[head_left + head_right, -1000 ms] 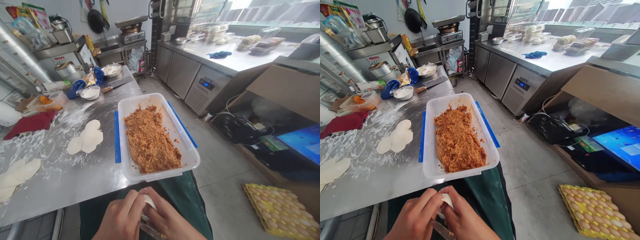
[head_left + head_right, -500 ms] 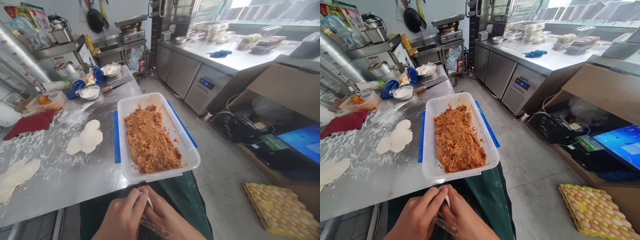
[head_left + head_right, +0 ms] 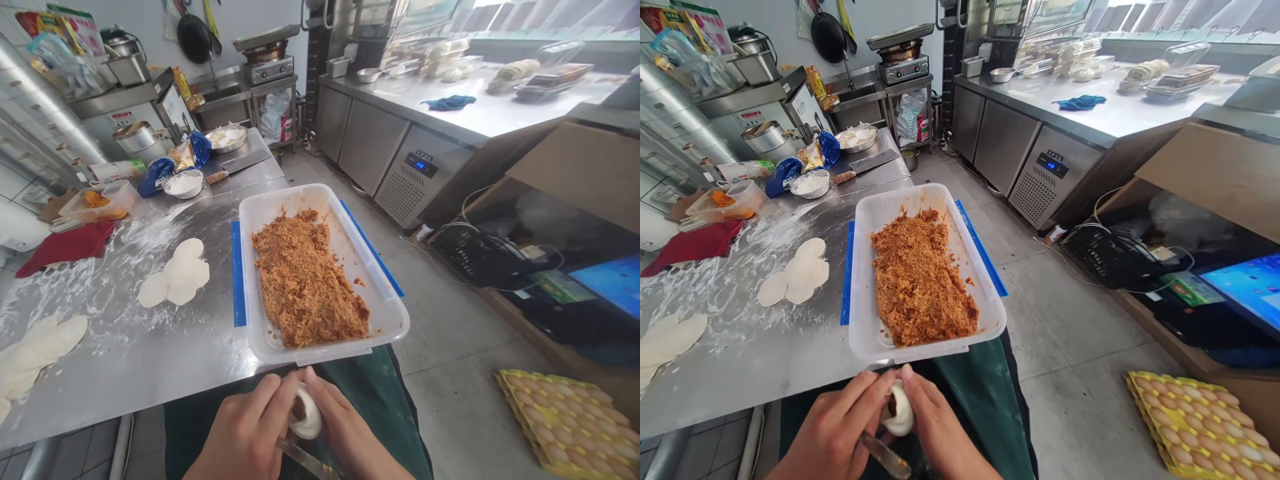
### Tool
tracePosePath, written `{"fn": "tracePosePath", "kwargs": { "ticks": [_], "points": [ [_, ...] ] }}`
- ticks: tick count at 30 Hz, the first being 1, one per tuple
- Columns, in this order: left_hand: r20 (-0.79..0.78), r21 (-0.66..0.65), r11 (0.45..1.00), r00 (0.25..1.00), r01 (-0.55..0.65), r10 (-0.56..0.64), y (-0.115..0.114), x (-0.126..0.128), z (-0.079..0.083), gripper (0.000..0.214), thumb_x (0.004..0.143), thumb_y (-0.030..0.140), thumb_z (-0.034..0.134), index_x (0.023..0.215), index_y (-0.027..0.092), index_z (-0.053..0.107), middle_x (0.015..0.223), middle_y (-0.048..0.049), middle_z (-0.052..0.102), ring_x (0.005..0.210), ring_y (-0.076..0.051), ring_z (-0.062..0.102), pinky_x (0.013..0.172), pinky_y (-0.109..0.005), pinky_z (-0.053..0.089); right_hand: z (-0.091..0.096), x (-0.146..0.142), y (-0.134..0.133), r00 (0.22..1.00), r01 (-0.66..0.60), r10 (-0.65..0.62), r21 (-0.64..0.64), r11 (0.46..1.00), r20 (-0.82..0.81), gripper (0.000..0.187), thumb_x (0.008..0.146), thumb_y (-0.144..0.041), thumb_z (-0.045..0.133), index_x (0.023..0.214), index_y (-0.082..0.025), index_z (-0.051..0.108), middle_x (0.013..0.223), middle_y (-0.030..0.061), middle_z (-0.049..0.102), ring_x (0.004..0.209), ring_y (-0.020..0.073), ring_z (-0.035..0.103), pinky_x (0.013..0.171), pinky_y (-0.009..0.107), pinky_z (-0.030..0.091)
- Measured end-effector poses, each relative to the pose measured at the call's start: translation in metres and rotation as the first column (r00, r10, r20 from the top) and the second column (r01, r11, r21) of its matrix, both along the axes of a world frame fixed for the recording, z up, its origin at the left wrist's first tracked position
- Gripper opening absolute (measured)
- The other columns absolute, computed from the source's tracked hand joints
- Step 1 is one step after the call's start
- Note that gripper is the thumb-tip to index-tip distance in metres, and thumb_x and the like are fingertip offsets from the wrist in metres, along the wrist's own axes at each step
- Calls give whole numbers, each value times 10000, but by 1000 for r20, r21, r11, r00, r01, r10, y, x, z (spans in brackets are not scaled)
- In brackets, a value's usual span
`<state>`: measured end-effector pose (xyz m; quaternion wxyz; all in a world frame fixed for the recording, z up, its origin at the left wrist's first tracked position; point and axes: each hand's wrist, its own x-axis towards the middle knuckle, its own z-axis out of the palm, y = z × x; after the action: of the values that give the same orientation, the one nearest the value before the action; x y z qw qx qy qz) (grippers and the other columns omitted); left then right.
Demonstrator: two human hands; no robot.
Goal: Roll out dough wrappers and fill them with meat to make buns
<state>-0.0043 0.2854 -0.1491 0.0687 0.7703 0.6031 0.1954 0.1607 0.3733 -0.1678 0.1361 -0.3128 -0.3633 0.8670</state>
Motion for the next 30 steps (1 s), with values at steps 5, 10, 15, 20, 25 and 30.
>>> {"fn": "tracePosePath", "kwargs": {
  "ticks": [5,10,15,20,25,30],
  "points": [
    [25,25,1000,1000,-13,12,-3,6,0,238,941,105,449,1111,163,605,850,-43,652,606,-160,648,518,-273,554,-16,-14,-17,994,110,-112,-164,980,-3,538,941,-712,568,838,-193,663,646,-20,560,571,136,490,550,273,388],
    [-43,4,1000,999,9,-9,-5,9,1,438,947,78,418,1368,114,531,1056,-100,714,732,-143,713,577,-229,572,-21,-11,-21,984,172,-160,-159,972,83,534,963,-693,554,805,-191,646,670,-18,574,633,137,518,597,265,397],
    [41,18,1000,999,-3,3,-3,6,1,319,962,116,433,1233,151,598,894,-54,687,626,-150,669,545,-257,565,-20,-10,-18,997,76,-79,-180,981,-7,515,987,-661,527,832,-190,665,643,-13,602,566,131,499,551,267,384],
    [-35,-4,999,999,36,-36,-5,6,0,514,944,68,418,1452,98,488,1137,-120,719,832,-159,749,600,-231,589,-21,-9,-18,985,159,-149,-122,980,83,510,979,-671,541,832,-195,650,703,-7,640,634,140,564,604,263,439],
    [20,-2,1000,1000,0,0,-8,5,1,333,950,100,443,1239,143,603,889,-44,678,598,-152,651,529,-277,568,-18,-10,-17,996,90,-85,-156,984,39,527,962,-690,547,857,-187,667,605,-23,582,509,127,492,494,261,365],
    [-23,26,999,999,25,-25,-6,4,2,461,935,61,422,1377,98,548,1012,-92,719,732,-144,719,594,-221,587,-13,-10,-14,996,86,-86,-142,986,2,530,982,-660,543,760,-188,637,654,-13,590,589,126,508,590,271,407]
  ]
}}
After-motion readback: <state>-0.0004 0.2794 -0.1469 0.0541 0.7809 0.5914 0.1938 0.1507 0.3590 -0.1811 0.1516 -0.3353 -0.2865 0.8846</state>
